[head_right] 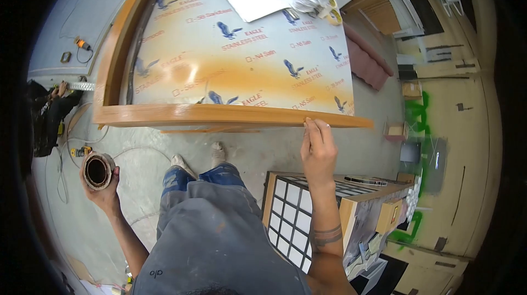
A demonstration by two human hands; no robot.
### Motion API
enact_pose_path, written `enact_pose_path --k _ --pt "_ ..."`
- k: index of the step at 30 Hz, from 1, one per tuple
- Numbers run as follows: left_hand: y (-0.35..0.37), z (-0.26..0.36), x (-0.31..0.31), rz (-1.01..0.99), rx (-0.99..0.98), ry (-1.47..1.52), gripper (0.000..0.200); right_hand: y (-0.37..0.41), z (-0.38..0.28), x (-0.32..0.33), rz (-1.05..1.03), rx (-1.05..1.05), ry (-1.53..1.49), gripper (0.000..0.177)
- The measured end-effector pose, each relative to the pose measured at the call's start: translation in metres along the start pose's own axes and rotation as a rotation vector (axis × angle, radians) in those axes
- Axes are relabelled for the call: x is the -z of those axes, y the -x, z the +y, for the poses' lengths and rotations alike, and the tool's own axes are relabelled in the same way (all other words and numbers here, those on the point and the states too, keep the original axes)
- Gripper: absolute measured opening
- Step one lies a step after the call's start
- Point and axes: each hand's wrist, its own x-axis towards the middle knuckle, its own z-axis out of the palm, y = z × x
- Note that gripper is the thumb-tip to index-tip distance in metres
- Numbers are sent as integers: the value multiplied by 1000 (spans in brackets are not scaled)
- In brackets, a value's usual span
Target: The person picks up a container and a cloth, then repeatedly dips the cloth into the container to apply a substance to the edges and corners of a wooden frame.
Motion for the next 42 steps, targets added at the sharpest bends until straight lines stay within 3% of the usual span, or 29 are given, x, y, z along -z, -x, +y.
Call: enact_pose_path --k 3,4,10,15,21,24,25,31,34,38,42 --pt "-1 -11 3 17 6 -26 88 9 33 8 8 -30 52 24" --pt "-2 -11 2 44 -45 -22 78 10 44 11 13 -52 57 24" --pt "-2 3 1 136 39 -82 58 24 101 20 45 -131 99 24" --pt "5 16 -5 156 40 -100 56 39 153 30 43 -144 147 26" --pt "15 27 -25 204 39 -149 57 71 241 53 -78 -338 293 24" --pt "19 43 -38 231 38 -221 56 82 273 67 20 -435 301 20" --pt "21 48 -41 237 44 -253 55 85 279 68 96 -559 208 17" --pt "27 54 -52 233 47 -240 58 36 206 76 126 -282 43 19" --pt "31 61 -64 263 52 -267 58 37 188 61 181 -298 24 20" --pt "36 73 -73 277 58 -243 58 44 221 52 244 -570 20 14" --pt "33 81 -75 264 75 -200 57 47 229 42 285 -578 40 16"
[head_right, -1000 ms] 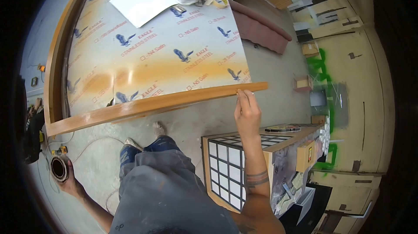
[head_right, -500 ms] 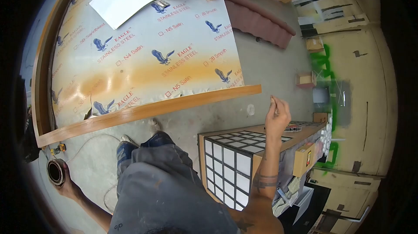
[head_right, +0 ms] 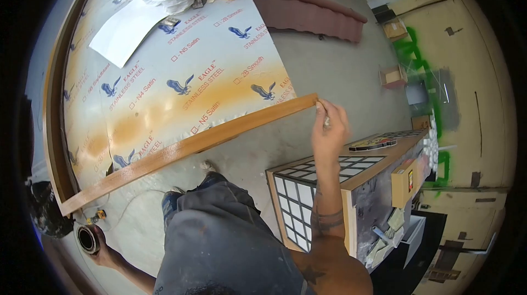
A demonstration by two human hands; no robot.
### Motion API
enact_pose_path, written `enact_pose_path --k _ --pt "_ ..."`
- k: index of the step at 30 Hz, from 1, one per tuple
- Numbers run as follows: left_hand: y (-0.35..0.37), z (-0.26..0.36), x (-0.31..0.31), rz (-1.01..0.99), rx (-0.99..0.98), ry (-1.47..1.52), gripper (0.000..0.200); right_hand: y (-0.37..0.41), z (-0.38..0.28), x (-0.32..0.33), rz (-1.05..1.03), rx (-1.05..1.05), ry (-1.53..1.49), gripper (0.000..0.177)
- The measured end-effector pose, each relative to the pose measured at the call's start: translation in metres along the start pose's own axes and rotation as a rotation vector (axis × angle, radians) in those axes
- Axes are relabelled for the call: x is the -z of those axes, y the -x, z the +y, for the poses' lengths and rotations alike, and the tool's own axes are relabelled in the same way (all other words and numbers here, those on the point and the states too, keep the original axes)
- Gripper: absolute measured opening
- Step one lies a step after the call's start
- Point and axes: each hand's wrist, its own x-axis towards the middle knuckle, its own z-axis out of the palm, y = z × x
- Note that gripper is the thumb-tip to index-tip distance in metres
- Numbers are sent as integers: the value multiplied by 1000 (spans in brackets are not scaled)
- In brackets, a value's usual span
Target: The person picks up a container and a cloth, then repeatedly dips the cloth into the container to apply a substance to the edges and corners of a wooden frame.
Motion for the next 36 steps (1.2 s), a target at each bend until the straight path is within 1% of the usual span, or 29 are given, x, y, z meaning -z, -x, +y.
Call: enact_pose_path --k 1,5,9,15,17,20,23,25,27,29,30,32,34,35,36 --pt "0 5 -2 17 -39 -34 52 1 0 -4 9 2 7 16" --pt "-7 5 2 -21 -87 8 51 0 3 -12 36 14 40 16" --pt "-14 2 3 -34 -88 24 50 4 3 -17 19 10 26 16" --pt "-23 -4 2 -78 -84 55 52 19 -23 -16 -13 59 26 18" --pt "-26 -6 2 -85 -59 53 53 27 -37 -17 -30 63 14 18" --pt "-35 -20 3 -66 -108 67 55 45 -65 -21 -55 70 -85 21" --pt "-44 -34 8 -76 -109 48 57 70 -107 -24 -98 160 -194 28" --pt "-49 -36 9 -77 -105 52 56 88 -139 -25 -176 244 -213 34" --pt "-52 -34 9 -73 -86 49 56 99 -180 -20 -306 309 -434 27" --pt "-53 -24 8 -46 -50 31 56 120 -211 -23 -497 397 -701 30" --pt "-58 -35 12 -49 -60 53 57 125 -225 -20 -493 453 -712 32" --pt "-66 -52 21 -66 -60 90 59 113 -235 -11 -451 509 -722 29" --pt "-66 -67 36 -49 -10 105 61 94 -235 9 -502 456 -589 32" --pt "-62 -71 42 -40 -28 149 67 88 -235 15 -460 509 -452 30" --pt "-58 -55 43 -15 -41 84 76 91 -230 17 -449 330 -488 25"
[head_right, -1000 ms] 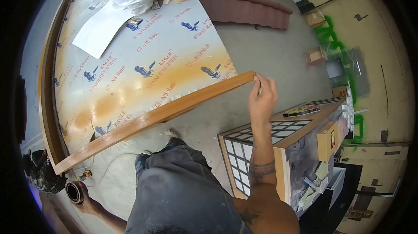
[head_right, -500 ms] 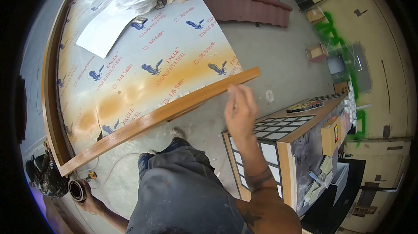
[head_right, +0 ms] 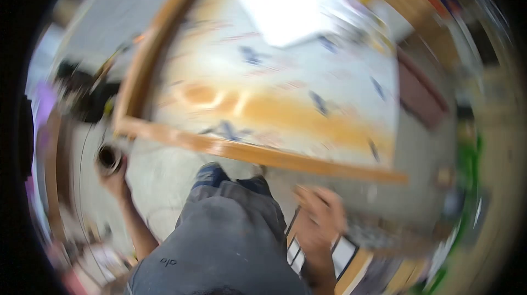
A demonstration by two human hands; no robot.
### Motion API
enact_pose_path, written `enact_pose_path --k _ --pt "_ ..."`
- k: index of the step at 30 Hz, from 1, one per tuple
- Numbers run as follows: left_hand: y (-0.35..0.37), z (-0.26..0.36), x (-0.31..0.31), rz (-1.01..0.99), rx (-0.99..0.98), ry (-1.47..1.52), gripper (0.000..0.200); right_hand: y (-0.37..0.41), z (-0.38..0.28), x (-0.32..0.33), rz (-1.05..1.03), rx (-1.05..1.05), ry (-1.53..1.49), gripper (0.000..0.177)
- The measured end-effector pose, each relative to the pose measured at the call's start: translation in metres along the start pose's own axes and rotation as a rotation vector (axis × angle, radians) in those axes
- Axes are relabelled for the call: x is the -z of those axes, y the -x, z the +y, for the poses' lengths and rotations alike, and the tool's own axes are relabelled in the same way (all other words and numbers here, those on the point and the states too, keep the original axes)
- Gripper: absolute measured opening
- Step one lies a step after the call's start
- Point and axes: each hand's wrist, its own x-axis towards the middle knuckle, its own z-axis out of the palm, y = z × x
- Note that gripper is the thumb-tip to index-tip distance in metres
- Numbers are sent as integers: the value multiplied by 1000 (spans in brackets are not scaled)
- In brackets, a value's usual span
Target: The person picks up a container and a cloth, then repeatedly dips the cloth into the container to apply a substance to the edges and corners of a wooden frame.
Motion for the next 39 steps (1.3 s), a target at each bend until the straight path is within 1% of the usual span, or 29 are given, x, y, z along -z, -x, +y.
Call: enact_pose_path --k 1,2,3,5,6,7,8,10,11,14,15,18,21,24,25,27,28,31,34,35,38,39 --pt "3 16 -2 10 -11 -52 80 3 14 -4 54 -27 -56 18" --pt "3 28 -1 25 -56 -112 86 1 21 -1 30 -44 -97 22" --pt "4 35 -4 44 -38 -80 88 -2 24 -1 25 -90 -158 28" --pt "8 42 -9 59 -6 2 91 -25 29 0 -106 -17 -140 27" --pt "8 42 -11 63 10 46 92 -38 18 0 -153 4 -112 27" --pt "8 43 -12 56 11 61 91 -52 7 0 -237 -62 -149 20" --pt "3 27 0 62 18 59 91 -60 -16 -20 -277 14 -111 17" --pt "4 16 4 77 31 82 91 -92 -43 -42 -337 183 -22 14" --pt "8 12 4 79 49 105 90 -103 -56 -52 -355 188 -46 18" --pt "14 3 10 63 106 204 90 -128 -98 -90 -407 389 -40 23" --pt "15 0 11 60 93 208 89 -135 -108 -101 -451 437 -43 26" --pt "14 -2 13 -35 106 253 91 -144 -139 -126 -509 511 -60 26" --pt "-2 -2 10 -109 -127 206 91 -145 -154 -149 -508 530 -119 26" --pt "-15 0 4 -146 -138 290 92 -142 -166 -165 -468 520 -111 28" --pt "-20 6 -1 -96 -135 335 81 -140 -170 -168 -463 490 -105 26" --pt "-29 -2 -5 -121 -158 286 89 -142 -178 -171 -457 442 -94 22" --pt "-32 -4 -7 -130 -167 261 93 -144 -176 -174 -446 458 -104 22" --pt "-50 3 -10 -98 -212 178 94 -144 -178 -185 -420 449 -150 23" --pt "-64 4 -22 -39 -152 281 88 -144 -185 -194 -434 407 -159 23" --pt "-71 -1 -25 -65 -159 256 91 -146 -190 -197 -435 397 -140 24" --pt "-93 -6 -37 -118 -140 359 90 -151 -200 -207 -454 387 -96 26" --pt "-102 -8 -40 -148 -160 363 89 -153 -203 -211 -466 388 -81 28"
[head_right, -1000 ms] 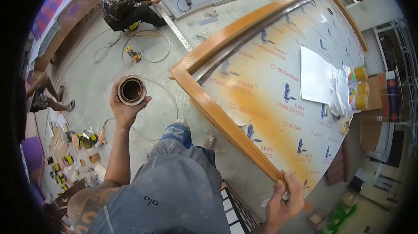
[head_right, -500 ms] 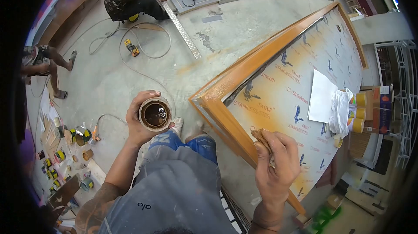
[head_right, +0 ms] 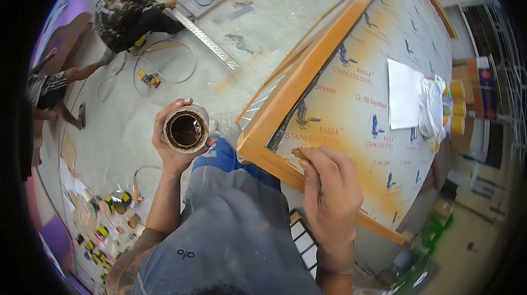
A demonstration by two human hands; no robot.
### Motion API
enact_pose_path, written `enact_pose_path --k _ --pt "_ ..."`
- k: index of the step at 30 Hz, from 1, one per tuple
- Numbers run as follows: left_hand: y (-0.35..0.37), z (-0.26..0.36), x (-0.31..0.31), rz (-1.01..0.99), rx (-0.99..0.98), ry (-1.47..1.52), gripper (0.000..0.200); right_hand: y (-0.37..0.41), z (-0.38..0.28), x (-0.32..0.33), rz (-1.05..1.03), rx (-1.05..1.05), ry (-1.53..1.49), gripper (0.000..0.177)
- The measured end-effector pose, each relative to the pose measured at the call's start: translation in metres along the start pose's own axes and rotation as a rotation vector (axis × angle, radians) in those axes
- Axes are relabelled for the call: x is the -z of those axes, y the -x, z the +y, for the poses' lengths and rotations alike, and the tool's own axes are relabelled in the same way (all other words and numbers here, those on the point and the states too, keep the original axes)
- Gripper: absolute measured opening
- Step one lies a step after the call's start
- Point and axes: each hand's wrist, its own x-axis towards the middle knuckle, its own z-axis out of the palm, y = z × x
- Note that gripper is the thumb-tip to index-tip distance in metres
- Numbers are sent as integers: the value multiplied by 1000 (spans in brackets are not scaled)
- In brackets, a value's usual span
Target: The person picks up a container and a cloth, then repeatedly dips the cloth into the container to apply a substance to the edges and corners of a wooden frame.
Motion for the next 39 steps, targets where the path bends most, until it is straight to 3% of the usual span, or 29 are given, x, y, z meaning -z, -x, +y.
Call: enact_pose_path --k 5,8,16,22,28,39 --pt "-39 -22 11 -197 57 69 87 -17 -16 -25 -7 -93 39 26" --pt "-69 -31 21 -333 -45 163 85 -27 -18 -35 -38 -100 80 25" --pt "-99 -45 52 -448 -37 120 84 -36 -20 -46 -59 -225 100 17" --pt "-88 -43 53 -413 48 140 85 -46 -12 -43 -57 -148 104 17" --pt "-71 -46 51 -441 55 160 95 -45 0 -48 -133 -107 94 17" --pt "-67 -44 47 -414 -3 100 94 -23 -20 -36 -304 -39 93 29"
